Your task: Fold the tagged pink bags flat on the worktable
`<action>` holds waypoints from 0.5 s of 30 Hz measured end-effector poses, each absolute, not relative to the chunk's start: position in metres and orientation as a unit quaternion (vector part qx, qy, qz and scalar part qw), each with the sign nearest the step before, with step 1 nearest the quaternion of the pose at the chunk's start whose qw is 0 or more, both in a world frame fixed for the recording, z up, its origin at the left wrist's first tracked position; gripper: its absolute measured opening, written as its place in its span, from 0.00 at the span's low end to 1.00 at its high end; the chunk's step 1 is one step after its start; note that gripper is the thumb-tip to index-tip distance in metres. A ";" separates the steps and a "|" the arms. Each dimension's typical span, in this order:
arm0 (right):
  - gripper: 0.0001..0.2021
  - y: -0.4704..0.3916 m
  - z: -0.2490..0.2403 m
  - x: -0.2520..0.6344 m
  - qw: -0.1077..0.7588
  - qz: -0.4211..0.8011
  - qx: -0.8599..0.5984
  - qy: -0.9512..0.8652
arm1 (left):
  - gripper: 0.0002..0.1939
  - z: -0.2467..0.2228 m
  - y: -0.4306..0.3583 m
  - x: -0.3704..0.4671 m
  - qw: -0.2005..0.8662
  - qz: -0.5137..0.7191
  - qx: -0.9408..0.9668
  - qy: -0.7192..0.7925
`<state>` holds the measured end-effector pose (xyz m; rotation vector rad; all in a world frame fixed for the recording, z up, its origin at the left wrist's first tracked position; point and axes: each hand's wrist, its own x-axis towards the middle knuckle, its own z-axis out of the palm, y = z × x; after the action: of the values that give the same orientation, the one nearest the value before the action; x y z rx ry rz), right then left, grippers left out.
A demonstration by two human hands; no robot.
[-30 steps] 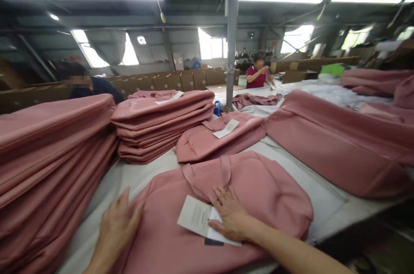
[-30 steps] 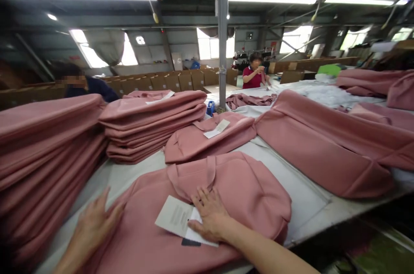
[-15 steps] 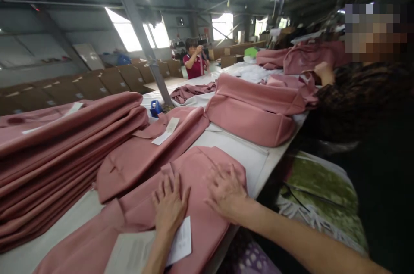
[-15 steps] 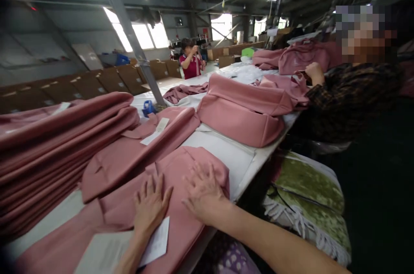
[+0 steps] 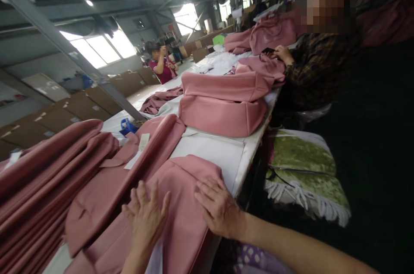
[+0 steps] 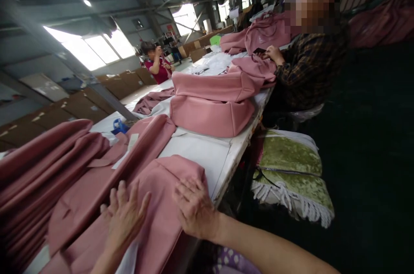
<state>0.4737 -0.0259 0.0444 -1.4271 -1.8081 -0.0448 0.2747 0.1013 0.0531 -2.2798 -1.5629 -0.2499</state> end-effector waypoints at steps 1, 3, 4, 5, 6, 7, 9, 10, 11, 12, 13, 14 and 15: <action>0.17 -0.026 0.048 0.476 0.404 -0.013 -0.571 -0.715 | 0.30 0.061 0.108 0.289 0.182 -0.096 -0.826 -0.525; 0.17 -0.026 0.051 0.478 0.406 -0.002 -0.582 -0.704 | 0.29 0.073 0.125 0.322 0.150 -0.097 -0.854 -0.488; 0.16 -0.026 0.049 0.478 0.409 0.004 -0.589 -0.697 | 0.29 0.076 0.134 0.339 0.127 -0.092 -0.863 -0.480; 0.15 -0.027 0.046 0.477 0.412 0.008 -0.596 -0.689 | 0.29 0.077 0.142 0.355 0.103 -0.084 -0.869 -0.476; 0.15 -0.028 0.041 0.476 0.414 0.011 -0.602 -0.683 | 0.29 0.075 0.149 0.369 0.085 -0.074 -0.872 -0.476; 0.15 -0.031 0.035 0.475 0.412 0.011 -0.606 -0.680 | 0.29 0.072 0.155 0.381 0.073 -0.064 -0.873 -0.478; 0.16 -0.038 0.022 0.476 0.403 0.004 -0.608 -0.684 | 0.28 0.063 0.162 0.396 0.069 -0.050 -0.880 -0.468; 0.17 -0.041 0.016 0.477 0.402 -0.005 -0.605 -0.688 | 0.26 0.057 0.165 0.399 0.071 -0.044 -0.886 -0.457; 0.17 -0.044 0.010 0.478 0.401 -0.016 -0.601 -0.692 | 0.24 0.051 0.166 0.401 0.073 -0.040 -0.893 -0.443; 0.17 -0.046 0.004 0.479 0.401 -0.028 -0.596 -0.695 | 0.23 0.046 0.168 0.401 0.073 -0.036 -0.899 -0.430; 0.17 -0.046 -0.001 0.479 0.403 -0.039 -0.592 -0.697 | 0.23 0.040 0.170 0.400 0.070 -0.033 -0.903 -0.423; 0.17 -0.045 -0.005 0.479 0.404 -0.046 -0.588 -0.699 | 0.24 0.036 0.173 0.399 0.064 -0.031 -0.904 -0.422; 0.17 -0.044 -0.008 0.478 0.403 -0.049 -0.586 -0.702 | 0.25 0.032 0.177 0.398 0.057 -0.032 -0.902 -0.426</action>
<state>0.4778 -0.0435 -0.0081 -1.4793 -1.7723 -0.1228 0.3978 0.1766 0.0315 -2.7374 -1.2920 -0.0961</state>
